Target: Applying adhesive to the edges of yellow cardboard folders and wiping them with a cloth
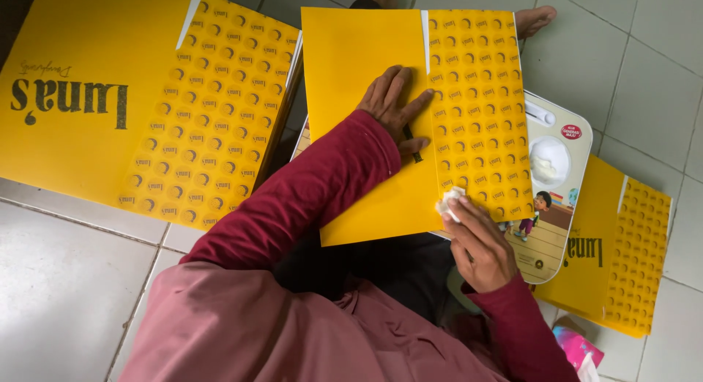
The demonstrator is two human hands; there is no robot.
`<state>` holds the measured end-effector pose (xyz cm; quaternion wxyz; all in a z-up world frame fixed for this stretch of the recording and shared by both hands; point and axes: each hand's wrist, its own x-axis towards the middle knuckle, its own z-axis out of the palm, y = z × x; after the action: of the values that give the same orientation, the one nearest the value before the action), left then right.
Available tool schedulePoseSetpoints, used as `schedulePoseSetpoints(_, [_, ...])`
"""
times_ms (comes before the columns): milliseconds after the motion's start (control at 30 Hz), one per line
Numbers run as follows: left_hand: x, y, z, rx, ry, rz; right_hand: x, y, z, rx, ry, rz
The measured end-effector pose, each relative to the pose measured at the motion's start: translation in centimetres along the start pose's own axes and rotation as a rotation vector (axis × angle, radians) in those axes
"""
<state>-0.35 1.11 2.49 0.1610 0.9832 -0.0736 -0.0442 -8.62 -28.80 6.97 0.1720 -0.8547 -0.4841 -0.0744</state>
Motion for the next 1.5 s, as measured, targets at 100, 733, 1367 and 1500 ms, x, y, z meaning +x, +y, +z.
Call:
schedulePoseSetpoints(100, [0.1, -0.2, 0.5, -0.006, 0.015, 0.029, -0.7, 2.6, 0.1, 0.052, 0.012, -0.131])
schedulePoseSetpoints(733, [-0.9, -2.3, 2.1, -0.019, 0.215, 0.276, -0.2, 4.2, 0.3, -0.235, 0.263, -0.567])
schedulePoseSetpoints(1367, [-13.9, 6.6, 5.6, -0.134, 0.565, 0.361, 2.8, 2.3, -0.9, 0.246, 0.135, -0.432])
schedulePoseSetpoints(1500, [-14.3, 6.7, 6.5, -0.309, 0.728, 0.434, 2.0, 2.3, 0.3, -0.029, 0.259, -0.63])
